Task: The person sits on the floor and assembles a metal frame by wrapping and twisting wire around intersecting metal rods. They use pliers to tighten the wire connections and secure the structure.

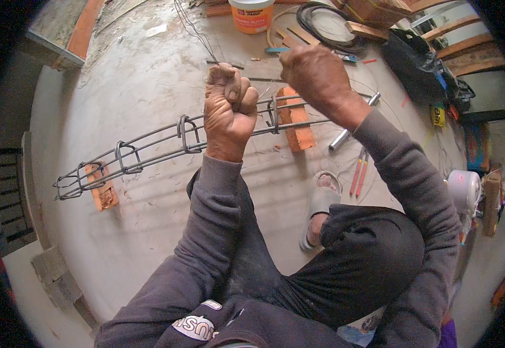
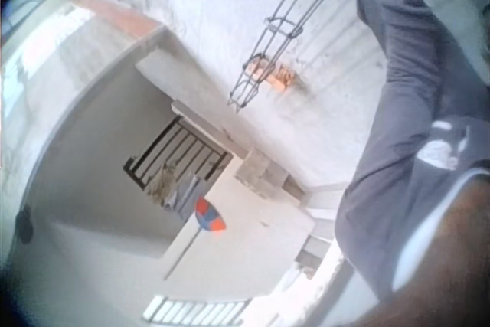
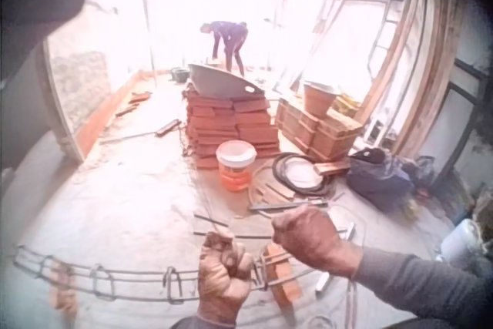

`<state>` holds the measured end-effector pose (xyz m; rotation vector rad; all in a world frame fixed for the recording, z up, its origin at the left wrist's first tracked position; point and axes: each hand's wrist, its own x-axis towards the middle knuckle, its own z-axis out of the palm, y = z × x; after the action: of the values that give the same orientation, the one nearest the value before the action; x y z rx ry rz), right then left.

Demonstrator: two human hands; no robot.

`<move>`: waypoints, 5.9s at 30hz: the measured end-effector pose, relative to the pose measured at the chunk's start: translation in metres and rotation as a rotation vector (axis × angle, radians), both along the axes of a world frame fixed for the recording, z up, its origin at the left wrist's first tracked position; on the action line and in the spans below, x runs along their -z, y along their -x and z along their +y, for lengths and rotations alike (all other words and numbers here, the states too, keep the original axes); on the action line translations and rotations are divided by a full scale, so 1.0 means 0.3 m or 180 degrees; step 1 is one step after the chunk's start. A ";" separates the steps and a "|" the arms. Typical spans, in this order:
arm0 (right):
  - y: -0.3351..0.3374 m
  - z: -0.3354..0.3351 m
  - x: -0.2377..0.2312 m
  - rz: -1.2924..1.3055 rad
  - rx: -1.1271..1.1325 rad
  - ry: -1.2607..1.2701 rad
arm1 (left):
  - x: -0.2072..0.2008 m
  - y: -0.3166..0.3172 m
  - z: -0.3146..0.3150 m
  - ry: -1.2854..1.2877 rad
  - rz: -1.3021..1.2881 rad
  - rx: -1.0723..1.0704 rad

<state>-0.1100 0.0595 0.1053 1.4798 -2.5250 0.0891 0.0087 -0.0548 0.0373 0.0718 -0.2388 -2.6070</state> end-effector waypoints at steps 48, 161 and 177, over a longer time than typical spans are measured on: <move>-0.131 0.110 -0.156 -0.1949 -0.1432 0.1208 | 0.014 -0.044 -0.120 -0.0311 -0.0606 -0.0521; -0.056 0.067 -0.098 -0.1251 -0.0885 0.1711 | -0.049 -0.025 0.043 0.0877 -0.0540 -0.0486; 0.071 0.032 0.074 0.0273 -0.0654 0.2143 | 0.132 0.051 -0.023 0.0622 0.0306 0.0481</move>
<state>-0.1313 0.0691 0.0831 1.3911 -1.9632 0.7987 -0.0065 -0.0618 -0.0023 -0.1450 -0.4795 -2.7123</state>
